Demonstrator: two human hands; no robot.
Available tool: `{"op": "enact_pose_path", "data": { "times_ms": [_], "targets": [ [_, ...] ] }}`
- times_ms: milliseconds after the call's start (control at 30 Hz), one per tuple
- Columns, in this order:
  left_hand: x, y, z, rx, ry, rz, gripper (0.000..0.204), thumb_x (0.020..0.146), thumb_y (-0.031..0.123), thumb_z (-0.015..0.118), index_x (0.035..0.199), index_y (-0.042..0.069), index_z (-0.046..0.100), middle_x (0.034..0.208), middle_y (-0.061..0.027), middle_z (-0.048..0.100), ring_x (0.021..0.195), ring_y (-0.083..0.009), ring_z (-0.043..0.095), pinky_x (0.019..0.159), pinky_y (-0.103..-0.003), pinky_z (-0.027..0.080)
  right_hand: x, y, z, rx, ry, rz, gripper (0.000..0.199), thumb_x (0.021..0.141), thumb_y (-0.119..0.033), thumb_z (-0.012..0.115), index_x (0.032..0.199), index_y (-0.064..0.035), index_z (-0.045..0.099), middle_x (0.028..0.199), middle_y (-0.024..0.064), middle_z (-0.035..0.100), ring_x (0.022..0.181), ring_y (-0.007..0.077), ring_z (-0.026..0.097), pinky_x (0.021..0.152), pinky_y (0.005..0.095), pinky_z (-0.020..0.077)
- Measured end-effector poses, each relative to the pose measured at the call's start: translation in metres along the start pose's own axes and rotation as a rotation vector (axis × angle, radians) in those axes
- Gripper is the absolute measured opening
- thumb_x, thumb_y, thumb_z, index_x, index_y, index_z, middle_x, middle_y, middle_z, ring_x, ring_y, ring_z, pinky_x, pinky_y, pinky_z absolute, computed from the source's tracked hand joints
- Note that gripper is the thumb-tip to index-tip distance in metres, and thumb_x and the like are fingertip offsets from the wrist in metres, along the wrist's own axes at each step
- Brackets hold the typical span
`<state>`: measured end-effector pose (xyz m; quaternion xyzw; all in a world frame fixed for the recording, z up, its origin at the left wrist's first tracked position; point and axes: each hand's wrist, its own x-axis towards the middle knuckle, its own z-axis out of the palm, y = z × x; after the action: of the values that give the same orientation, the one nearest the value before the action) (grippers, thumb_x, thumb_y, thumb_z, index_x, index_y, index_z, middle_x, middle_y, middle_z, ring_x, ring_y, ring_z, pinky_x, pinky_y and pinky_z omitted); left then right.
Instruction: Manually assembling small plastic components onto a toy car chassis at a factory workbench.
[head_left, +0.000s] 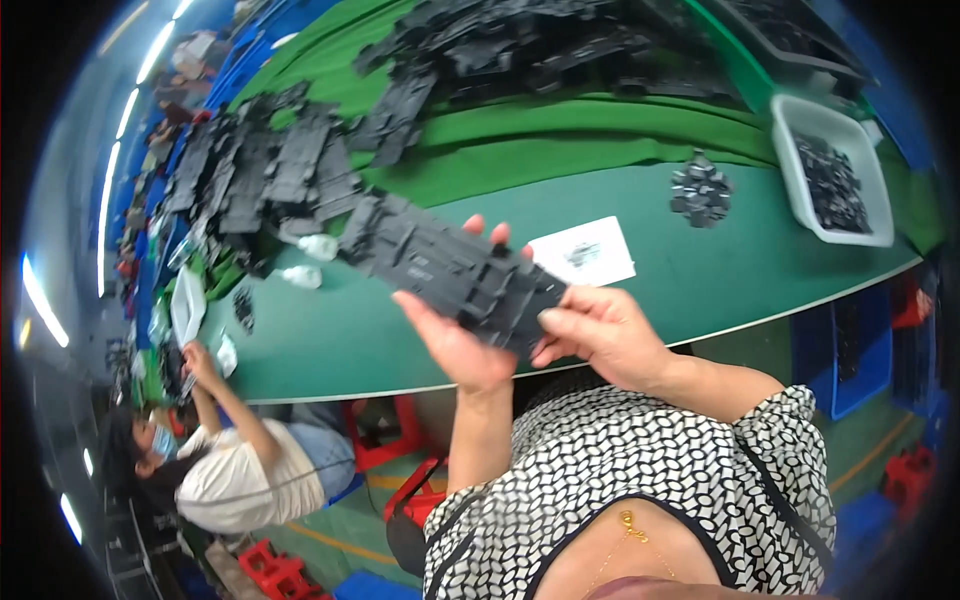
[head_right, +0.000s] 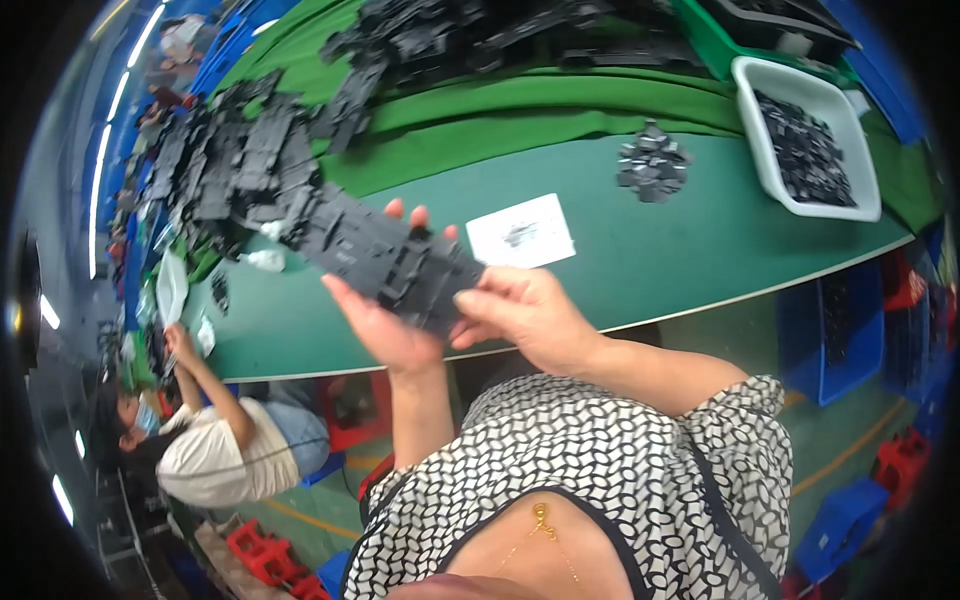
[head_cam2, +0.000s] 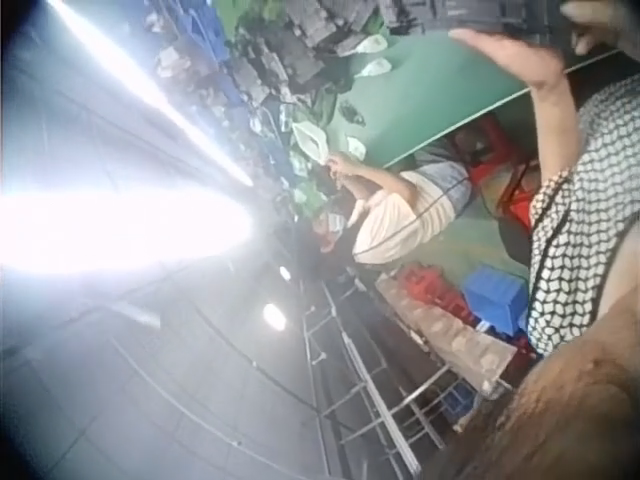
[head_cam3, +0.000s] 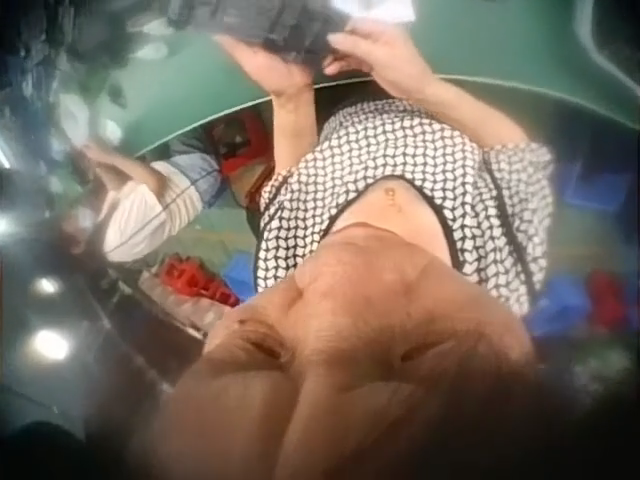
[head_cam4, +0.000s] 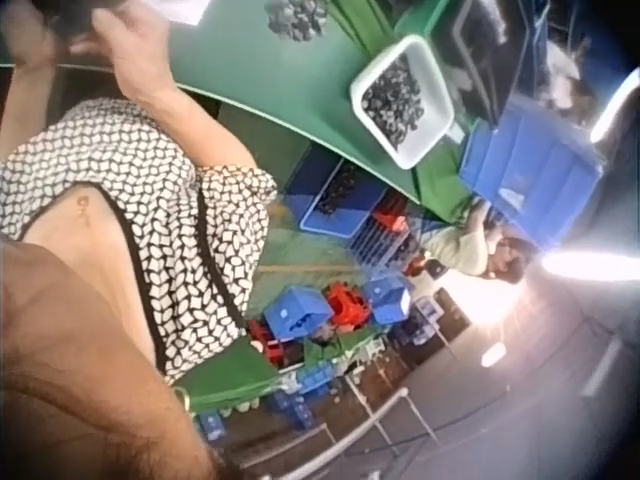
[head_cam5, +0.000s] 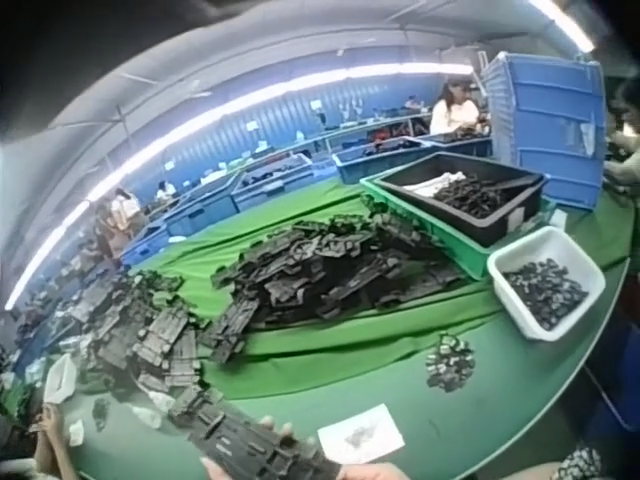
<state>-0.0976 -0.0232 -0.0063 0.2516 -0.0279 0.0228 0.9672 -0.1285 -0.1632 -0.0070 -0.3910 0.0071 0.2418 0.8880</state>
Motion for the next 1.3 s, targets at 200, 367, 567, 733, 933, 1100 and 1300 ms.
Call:
{"op": "enact_pose_path", "data": {
  "times_ms": [200, 367, 567, 733, 933, 1100, 1300],
  "targets": [
    [-0.013, 0.017, -0.019, 0.041, -0.020, 0.008, 0.066, 0.092, 0.055, 0.032, 0.137, 0.007, 0.029, 0.130, -0.0186, 0.044, 0.101, -0.0286, 0.056, 0.088, -0.055, 0.043, -0.032, -0.046, -0.025, -0.828, -0.233, -0.125, 0.013, 0.085, -0.008, 0.062, 0.094, 0.0014, 0.062, 0.084, 0.0086, 0.064, 0.074, 0.0145, 0.061, 0.066, 0.0273, 0.0497],
    [-0.025, 0.015, -0.035, 0.085, 0.018, -0.019, 0.068, 0.092, 0.055, 0.032, 0.136, 0.004, 0.028, 0.129, -0.0178, 0.044, 0.101, -0.0269, 0.054, 0.087, -0.053, 0.044, -0.062, -0.094, -0.078, -1.546, 0.353, -0.585, 0.005, 0.079, -0.002, 0.063, 0.084, 0.0007, 0.062, 0.078, 0.0102, 0.060, 0.068, 0.0207, 0.058, 0.060, 0.0291, 0.0467],
    [-0.022, 0.001, -0.035, 0.043, 0.086, -0.075, 0.066, 0.092, 0.056, 0.031, 0.137, 0.009, 0.028, 0.127, -0.0177, 0.045, 0.100, -0.0269, 0.054, 0.086, -0.053, 0.045, -0.052, -0.102, -0.118, -1.681, 0.537, -0.635, 0.010, 0.079, 0.000, 0.062, 0.089, -0.0001, 0.061, 0.084, 0.0082, 0.058, 0.068, 0.0183, 0.058, 0.060, 0.0284, 0.0468],
    [-0.027, -0.001, -0.038, 0.028, 0.076, -0.082, 0.069, 0.091, 0.061, 0.028, 0.137, 0.010, 0.029, 0.124, -0.0192, 0.046, 0.102, -0.0295, 0.054, 0.089, -0.055, 0.044, -0.031, -0.099, -0.114, -1.696, 0.434, -0.568, 0.013, 0.077, 0.000, 0.064, 0.089, -0.0011, 0.060, 0.084, 0.0087, 0.057, 0.071, 0.0215, 0.059, 0.063, 0.0307, 0.0478],
    [-0.028, -0.002, -0.033, 0.029, 0.057, -0.090, 0.070, 0.091, 0.061, 0.026, 0.137, 0.010, 0.029, 0.125, -0.0203, 0.046, 0.102, -0.0300, 0.054, 0.088, -0.055, 0.045, -0.022, -0.097, -0.118, -1.851, 0.450, -0.588, 0.016, 0.073, -0.002, 0.067, 0.086, -0.0016, 0.057, 0.079, 0.0091, 0.056, 0.071, 0.0251, 0.056, 0.066, 0.0347, 0.0465],
    [-0.026, -0.003, -0.036, 0.018, 0.055, -0.106, 0.064, 0.092, 0.057, 0.030, 0.139, 0.013, 0.028, 0.126, -0.0204, 0.045, 0.102, -0.0300, 0.054, 0.089, -0.054, 0.043, -0.024, -0.096, -0.109, -1.741, 0.422, -0.615, 0.012, 0.077, 0.000, 0.065, 0.085, -0.0013, 0.055, 0.078, 0.0082, 0.058, 0.067, 0.0194, 0.058, 0.060, 0.0284, 0.0463],
    [-0.027, -0.002, -0.035, 0.007, 0.145, -0.101, 0.073, 0.090, 0.063, 0.025, 0.136, 0.006, 0.031, 0.124, -0.0223, 0.047, 0.101, -0.0324, 0.056, 0.086, -0.055, 0.046, -0.026, -0.097, -0.083, -0.998, 0.388, -0.256, 0.008, 0.085, 0.000, 0.060, 0.092, 0.0006, 0.057, 0.083, 0.0034, 0.060, 0.072, 0.0088, 0.058, 0.064, 0.0205, 0.0472]
  ]
}}
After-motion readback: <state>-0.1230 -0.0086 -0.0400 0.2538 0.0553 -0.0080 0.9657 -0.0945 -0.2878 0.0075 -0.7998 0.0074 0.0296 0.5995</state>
